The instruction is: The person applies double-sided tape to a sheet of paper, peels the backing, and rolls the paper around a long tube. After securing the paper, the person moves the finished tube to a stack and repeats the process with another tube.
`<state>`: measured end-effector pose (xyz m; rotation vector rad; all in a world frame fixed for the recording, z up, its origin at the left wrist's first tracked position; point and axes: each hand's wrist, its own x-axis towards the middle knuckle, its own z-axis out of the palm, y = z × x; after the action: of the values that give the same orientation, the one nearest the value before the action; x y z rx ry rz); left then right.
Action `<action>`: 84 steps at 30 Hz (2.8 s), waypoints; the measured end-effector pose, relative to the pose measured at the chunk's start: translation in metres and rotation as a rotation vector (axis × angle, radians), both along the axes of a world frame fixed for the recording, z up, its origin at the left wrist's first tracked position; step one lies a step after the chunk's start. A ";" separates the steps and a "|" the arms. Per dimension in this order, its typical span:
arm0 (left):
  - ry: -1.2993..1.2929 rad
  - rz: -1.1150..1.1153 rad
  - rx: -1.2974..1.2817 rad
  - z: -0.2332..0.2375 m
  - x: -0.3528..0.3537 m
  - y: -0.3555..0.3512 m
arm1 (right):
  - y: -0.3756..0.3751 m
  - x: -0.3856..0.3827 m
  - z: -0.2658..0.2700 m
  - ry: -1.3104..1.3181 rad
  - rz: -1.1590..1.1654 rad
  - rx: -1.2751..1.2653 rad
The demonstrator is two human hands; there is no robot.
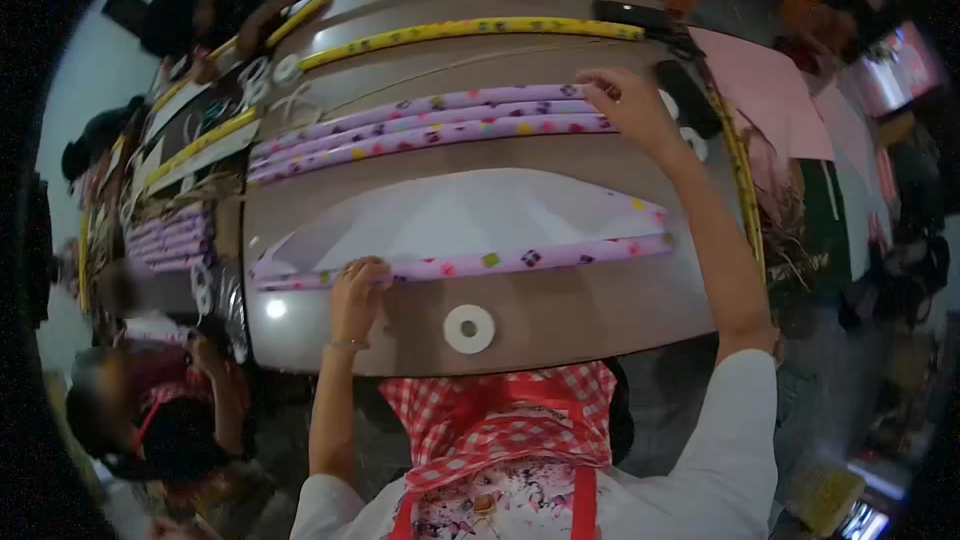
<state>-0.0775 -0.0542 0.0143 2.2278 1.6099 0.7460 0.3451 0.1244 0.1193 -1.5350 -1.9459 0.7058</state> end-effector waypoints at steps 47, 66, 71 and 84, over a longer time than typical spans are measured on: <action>0.044 0.145 0.217 -0.012 0.012 -0.021 | -0.271 0.066 -0.086 -0.374 0.288 -0.162; 0.063 0.141 0.179 -0.006 0.012 -0.020 | -0.252 -0.162 -0.143 -0.001 0.313 0.398; 0.052 0.142 0.164 -0.005 0.014 -0.021 | -0.251 -0.155 -0.131 -0.010 0.302 0.373; 0.080 0.129 0.134 -0.008 0.012 -0.018 | -0.252 0.055 -0.089 -0.429 0.289 -0.136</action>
<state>-0.0654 -0.0722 0.0061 2.2896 1.8058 0.8313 0.4001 -0.1272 0.0301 -1.6028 -2.5215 0.6780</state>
